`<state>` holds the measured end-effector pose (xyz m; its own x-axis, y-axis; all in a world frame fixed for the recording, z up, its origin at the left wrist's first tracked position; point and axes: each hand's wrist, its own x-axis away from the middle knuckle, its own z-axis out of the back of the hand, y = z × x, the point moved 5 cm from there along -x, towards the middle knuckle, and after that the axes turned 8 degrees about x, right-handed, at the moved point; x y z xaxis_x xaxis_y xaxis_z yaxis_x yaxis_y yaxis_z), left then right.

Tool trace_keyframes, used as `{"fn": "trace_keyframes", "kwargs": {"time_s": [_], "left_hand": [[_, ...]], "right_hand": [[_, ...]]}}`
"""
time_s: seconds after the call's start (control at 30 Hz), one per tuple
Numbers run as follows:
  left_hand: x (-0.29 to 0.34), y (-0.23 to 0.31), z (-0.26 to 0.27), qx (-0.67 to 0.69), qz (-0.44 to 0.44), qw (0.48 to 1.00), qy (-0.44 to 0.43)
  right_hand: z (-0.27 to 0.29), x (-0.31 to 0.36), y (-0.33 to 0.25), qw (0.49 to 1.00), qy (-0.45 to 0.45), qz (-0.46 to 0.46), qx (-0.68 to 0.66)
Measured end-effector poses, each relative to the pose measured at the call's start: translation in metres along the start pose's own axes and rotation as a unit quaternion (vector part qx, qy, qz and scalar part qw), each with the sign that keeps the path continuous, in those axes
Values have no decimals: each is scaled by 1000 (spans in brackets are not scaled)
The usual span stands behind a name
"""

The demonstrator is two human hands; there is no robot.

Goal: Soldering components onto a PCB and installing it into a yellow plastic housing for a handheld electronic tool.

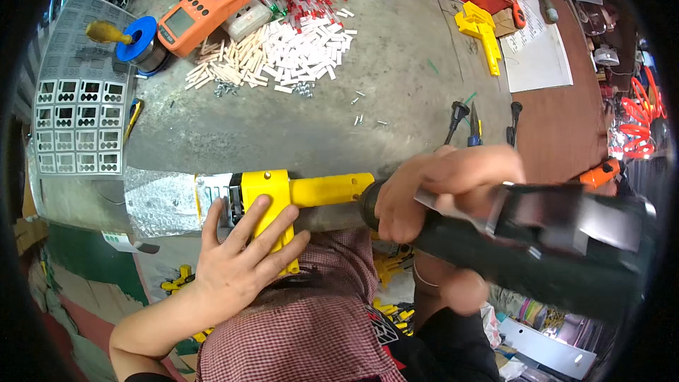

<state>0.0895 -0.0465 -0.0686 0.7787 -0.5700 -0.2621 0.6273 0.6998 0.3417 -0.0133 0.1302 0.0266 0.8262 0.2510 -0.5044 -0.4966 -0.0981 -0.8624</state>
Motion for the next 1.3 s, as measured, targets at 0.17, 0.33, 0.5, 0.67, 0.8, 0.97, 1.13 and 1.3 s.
{"fn": "trace_keyframes", "kwargs": {"time_s": [0.17, 0.33, 0.5, 0.67, 0.8, 0.97, 1.13, 1.3], "left_hand": [[-5, 2, -3, 18, 6, 1000, 19], [-3, -4, -6, 39, -6, 995, 87], [1, -5, -12, 32, -6, 993, 115], [5, -6, -13, 54, -20, 992, 108], [2, -5, -13, 78, -29, 992, 99], [-15, -16, -15, 7, 24, 991, 135], [-23, -33, 1, 72, -14, 996, 55], [-29, -34, -9, -4, -40, 992, 116]], "right_hand": [[-43, -25, -1, 993, -67, 44, -82], [-70, -32, 19, 993, -50, -99, -50], [-82, -35, 25, 991, -79, -66, -83], [-91, -40, 23, 971, -229, -17, -66], [-86, -31, 28, 990, -115, -57, -59], [-82, -36, 30, 998, 49, -36, -22], [-71, -11, -37, 987, -121, 40, -100], [-89, 23, -26, 994, -84, -51, -53]]}}
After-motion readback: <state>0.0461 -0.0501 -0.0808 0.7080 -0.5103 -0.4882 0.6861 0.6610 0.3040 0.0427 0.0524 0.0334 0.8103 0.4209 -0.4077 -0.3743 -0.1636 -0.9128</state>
